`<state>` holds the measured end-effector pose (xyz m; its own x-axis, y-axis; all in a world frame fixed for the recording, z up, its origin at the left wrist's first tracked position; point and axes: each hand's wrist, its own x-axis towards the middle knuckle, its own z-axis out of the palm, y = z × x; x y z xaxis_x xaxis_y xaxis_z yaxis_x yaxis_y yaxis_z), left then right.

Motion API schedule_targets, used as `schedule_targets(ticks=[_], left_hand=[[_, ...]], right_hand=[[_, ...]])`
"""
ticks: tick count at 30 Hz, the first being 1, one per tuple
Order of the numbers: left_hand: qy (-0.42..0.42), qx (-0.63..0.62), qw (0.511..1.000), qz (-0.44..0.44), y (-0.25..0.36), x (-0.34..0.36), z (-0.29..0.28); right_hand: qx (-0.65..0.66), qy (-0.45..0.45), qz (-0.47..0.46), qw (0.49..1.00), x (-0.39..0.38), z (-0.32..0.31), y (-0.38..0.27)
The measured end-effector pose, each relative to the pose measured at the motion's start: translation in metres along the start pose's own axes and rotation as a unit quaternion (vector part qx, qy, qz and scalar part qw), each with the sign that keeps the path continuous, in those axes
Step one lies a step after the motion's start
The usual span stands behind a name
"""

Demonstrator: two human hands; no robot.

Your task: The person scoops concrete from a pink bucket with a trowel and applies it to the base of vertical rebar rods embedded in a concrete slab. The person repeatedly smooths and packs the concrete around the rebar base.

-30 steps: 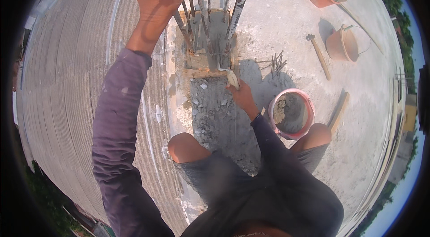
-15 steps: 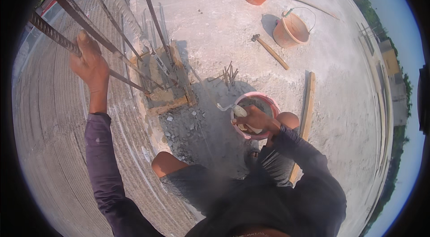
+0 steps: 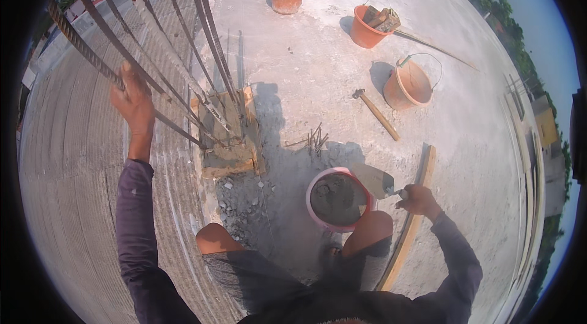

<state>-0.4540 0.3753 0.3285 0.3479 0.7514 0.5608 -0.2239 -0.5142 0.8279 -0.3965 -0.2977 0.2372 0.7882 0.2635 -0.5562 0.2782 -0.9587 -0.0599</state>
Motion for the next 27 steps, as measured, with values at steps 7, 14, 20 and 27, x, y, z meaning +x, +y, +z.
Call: schedule_targets(ticks=[7,14,20,27], left_hand=[[-0.171,-0.104,0.962,-0.186,0.009,0.008,-0.023],[-0.262,-0.153,0.928,-0.215,0.016,0.013,-0.027],[-0.212,-0.123,0.949,-0.199,0.024,0.005,-0.021],[-0.169,-0.096,0.965,-0.175,0.02,0.003,-0.019]], right_hand=[[-0.059,-0.069,0.072,0.993,-0.032,0.032,-0.03],[-0.113,0.172,0.047,0.977,-0.085,-0.004,-0.059],[-0.179,0.092,0.082,0.976,-0.112,0.012,-0.084],[-0.208,0.209,0.026,0.955,-0.103,0.109,-0.088]])
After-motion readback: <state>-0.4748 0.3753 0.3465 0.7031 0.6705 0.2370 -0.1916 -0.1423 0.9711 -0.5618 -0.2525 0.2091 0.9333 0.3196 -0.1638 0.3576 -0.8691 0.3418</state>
